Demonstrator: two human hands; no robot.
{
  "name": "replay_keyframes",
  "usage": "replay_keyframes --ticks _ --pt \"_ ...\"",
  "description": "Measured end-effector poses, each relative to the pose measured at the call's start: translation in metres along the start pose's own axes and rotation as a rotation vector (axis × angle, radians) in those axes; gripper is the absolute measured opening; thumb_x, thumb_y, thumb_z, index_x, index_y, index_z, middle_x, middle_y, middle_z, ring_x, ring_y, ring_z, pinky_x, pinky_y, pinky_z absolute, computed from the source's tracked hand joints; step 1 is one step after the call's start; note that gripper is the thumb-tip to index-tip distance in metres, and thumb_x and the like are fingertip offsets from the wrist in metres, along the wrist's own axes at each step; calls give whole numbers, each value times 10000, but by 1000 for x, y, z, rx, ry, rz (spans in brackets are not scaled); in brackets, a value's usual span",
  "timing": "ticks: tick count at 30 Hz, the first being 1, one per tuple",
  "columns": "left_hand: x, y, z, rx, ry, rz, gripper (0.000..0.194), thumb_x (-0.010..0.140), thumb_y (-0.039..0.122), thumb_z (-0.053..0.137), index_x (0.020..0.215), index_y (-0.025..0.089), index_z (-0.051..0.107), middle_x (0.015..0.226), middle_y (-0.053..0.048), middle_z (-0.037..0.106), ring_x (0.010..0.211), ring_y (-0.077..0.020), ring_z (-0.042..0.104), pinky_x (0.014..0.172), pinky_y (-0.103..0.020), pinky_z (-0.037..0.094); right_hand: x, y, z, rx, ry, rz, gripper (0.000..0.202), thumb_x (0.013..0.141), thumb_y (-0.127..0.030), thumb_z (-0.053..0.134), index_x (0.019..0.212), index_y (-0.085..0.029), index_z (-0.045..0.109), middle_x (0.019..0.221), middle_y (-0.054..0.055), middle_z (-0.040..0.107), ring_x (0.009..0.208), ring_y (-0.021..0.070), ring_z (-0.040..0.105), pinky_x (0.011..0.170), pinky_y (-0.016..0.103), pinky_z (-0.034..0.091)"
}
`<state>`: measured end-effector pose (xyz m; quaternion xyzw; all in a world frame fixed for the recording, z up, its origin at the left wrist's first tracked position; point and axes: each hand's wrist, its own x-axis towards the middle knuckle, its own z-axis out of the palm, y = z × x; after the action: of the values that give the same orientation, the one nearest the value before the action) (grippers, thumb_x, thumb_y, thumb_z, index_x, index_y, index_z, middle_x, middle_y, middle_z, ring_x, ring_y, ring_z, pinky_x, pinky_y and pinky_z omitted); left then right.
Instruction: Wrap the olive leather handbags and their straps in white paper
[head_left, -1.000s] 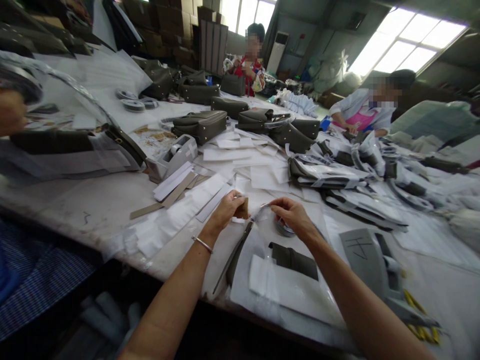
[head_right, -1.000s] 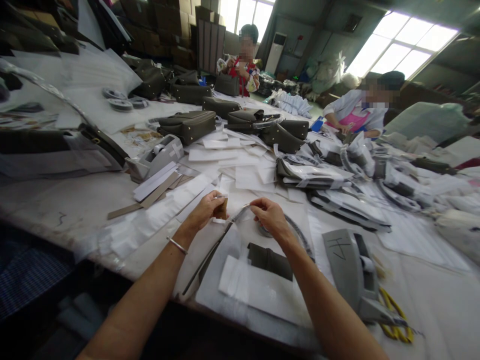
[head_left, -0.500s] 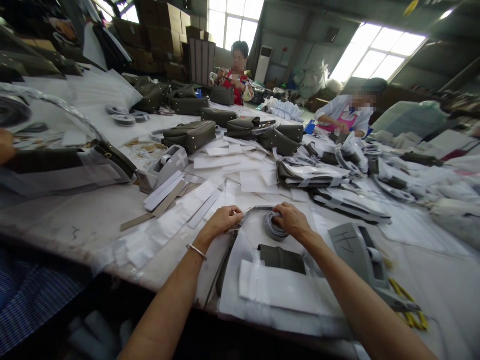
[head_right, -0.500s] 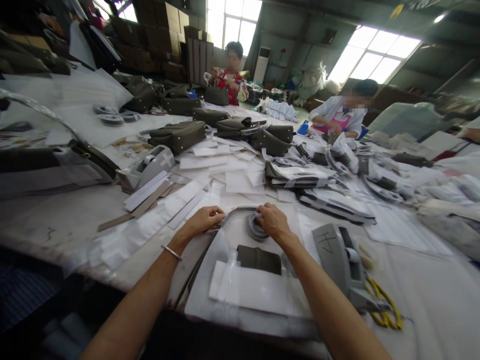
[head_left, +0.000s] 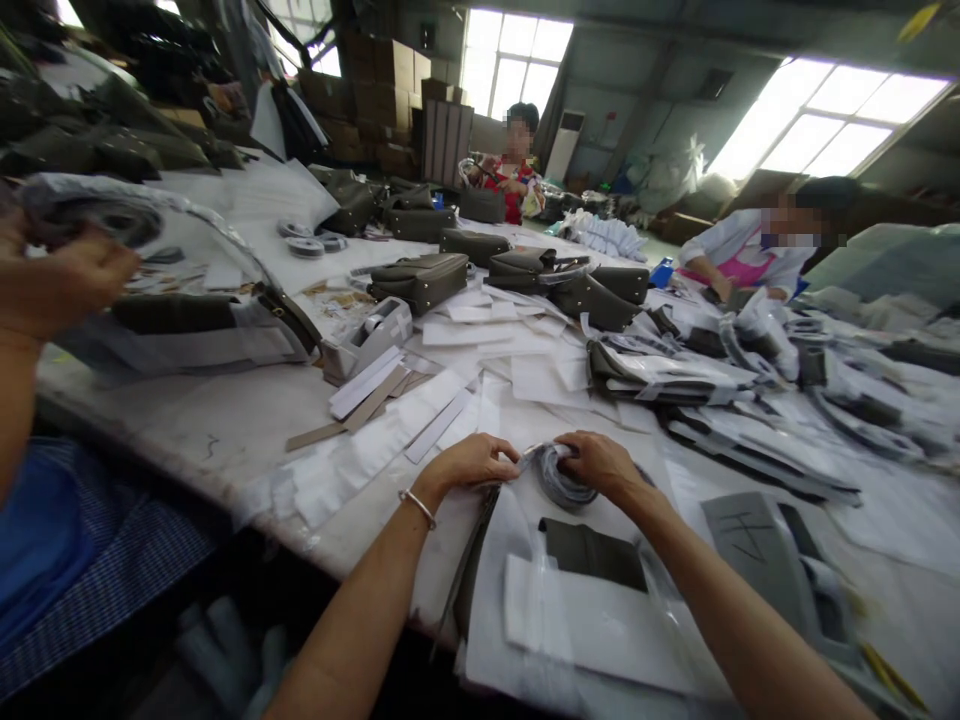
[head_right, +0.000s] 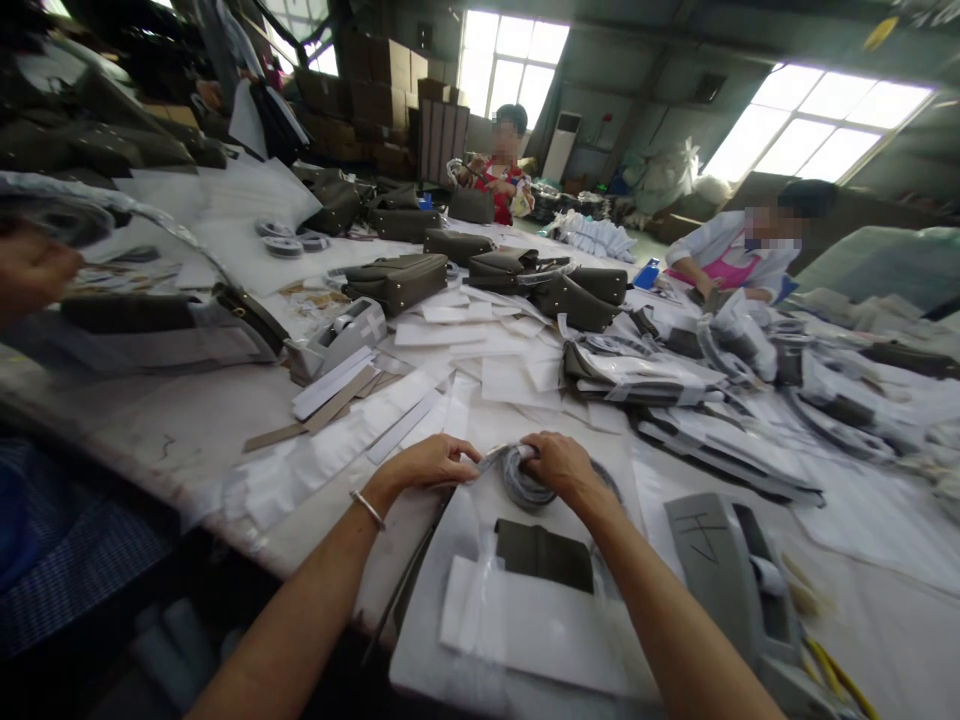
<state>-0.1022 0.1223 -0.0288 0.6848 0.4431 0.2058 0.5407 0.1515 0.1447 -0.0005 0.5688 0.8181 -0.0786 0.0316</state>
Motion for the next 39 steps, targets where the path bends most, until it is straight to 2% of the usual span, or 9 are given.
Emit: replay_keyframes --ticks 8,13,17,21,23,28,31,34,39 --pt "0 -5 1 45 -10 24 347 725 416 679 975 190 762 659 13 653 600 -144 565 571 -222 394 -14 15 15 227 60 -84 601 746 -188 621 1345 -222 587 1267 102 650 1146 264 606 1023 406 426" --pt "-3 -1 0 58 4 68 249 752 353 646 877 176 770 795 -21 727 721 -165 627 641 -222 428 -18 18 25 269 156 -123 370 873 -265 577 1223 -216 685 1247 101 678 1172 259 610 1070 414 417" --pt "-9 4 -8 63 279 96 259 814 365 599 904 173 747 873 -33 726 765 -172 630 676 -238 451 -20 17 36 203 250 -95 335 902 -280 572 1213 -250 694 1233 80 690 1153 264 621 1044 433 439" --pt "-29 2 -24 388 671 -167 163 862 316 581 869 196 691 905 -50 705 849 -198 632 747 -275 448 -20 16 42 167 272 -72 334 903 -286 587 1220 -256 689 1219 76 699 1118 261 634 1016 427 449" --pt "-43 -2 -31 569 722 -289 103 836 276 628 879 190 666 980 -86 691 945 -242 619 794 -313 438 -21 16 42 157 274 -69 339 909 -296 583 1230 -256 682 1219 75 699 1116 259 633 1011 423 447" --pt "-61 -8 -38 757 660 -389 220 785 281 717 961 182 630 1062 -119 673 1045 -273 598 818 -320 435 -22 14 42 150 263 -64 339 911 -282 570 1226 -234 685 1216 84 700 1133 263 628 1018 413 442" --pt "-60 -8 -41 736 629 -420 187 786 295 713 911 183 631 986 -102 691 994 -250 622 782 -292 438 -22 9 28 166 206 -47 348 901 -251 565 1221 -193 688 1214 105 698 1135 271 635 1026 410 450" --pt "-58 -9 -46 687 619 -442 171 770 307 716 854 185 630 900 -77 697 916 -229 639 731 -269 429 -32 -13 -12 183 181 -62 390 837 -228 614 1217 -178 687 1223 119 691 1131 295 640 1013 434 476" --pt "-58 -16 -47 634 648 -393 180 734 276 741 801 179 605 816 -60 670 882 -221 627 703 -252 398 -109 -62 -88 468 406 -383 371 886 -437 551 1236 -375 657 1267 27 663 1203 273 597 1058 440 460"
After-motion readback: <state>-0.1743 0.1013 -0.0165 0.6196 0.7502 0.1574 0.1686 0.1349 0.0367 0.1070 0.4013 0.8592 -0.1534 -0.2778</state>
